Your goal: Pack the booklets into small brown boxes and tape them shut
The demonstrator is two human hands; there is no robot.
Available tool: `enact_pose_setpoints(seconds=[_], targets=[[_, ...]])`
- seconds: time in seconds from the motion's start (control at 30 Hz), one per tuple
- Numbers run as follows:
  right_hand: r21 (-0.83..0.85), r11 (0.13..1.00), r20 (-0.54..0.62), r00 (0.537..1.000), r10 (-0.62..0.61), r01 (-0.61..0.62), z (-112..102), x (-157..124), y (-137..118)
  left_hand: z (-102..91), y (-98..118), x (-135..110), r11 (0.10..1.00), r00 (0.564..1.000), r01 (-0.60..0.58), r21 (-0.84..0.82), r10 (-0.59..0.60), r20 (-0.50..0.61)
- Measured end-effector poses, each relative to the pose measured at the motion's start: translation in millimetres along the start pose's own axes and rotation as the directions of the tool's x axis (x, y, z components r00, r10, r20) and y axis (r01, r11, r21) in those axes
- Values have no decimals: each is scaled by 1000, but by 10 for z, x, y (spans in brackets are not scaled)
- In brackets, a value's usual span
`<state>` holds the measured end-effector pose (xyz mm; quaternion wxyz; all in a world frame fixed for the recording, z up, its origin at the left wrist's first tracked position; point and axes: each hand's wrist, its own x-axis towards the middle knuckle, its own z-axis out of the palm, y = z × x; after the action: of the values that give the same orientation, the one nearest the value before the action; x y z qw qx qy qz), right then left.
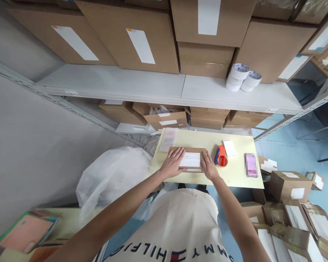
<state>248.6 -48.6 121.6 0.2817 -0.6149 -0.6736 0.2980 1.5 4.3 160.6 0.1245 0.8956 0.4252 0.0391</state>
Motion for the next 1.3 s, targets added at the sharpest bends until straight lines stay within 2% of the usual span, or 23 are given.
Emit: enact_pose_setpoints(seconds=[0.1, 0.17, 0.4, 0.7, 0.83, 0.93, 1.0, 1.07, 1.2, 1.3], targets=[[13, 1000, -39, 999, 13, -13, 93, -150, 18, 36, 66, -103, 1000, 1000, 6, -26, -7, -29], [28, 999, -45, 999, 25, -24, 101, -131, 37, 30, 73, -77, 999, 999, 16, -40, -17, -34], [40, 996, -28, 996, 86, -85, 6, 401, 113, 4, -182, 391, 998, 996, 38, -46, -34, 79], [72, 995, -72, 995, 69, -64, 61, 477, 227, 151, -283, 433, 998, 991, 2, -56, 6, 135], [74, 996, -97, 994, 51, -44, 15, 628, 220, 136, -321, 518, 999, 991, 22, -39, -16, 134], [79, 997, -55, 998, 14, -9, -5, 726, 182, 147, -348, 581, 998, 992, 63, -2, -62, 113], [91, 996, -12, 1000, 9, -8, 21, 683, 147, 185, -335, 561, 996, 991, 83, 22, -85, 108], [106, 994, 5, 1000, 30, -31, 75, 526, 102, 245, -276, 475, 996, 990, 81, 27, -84, 114], [118, 989, -50, 994, 95, -88, 146, 82, 24, 376, -14, 228, 997, 990, 79, -5, -78, 119], [145, 977, -109, 979, 174, -158, 86, -86, 93, 439, 197, 107, 993, 989, 107, -39, -103, 104]])
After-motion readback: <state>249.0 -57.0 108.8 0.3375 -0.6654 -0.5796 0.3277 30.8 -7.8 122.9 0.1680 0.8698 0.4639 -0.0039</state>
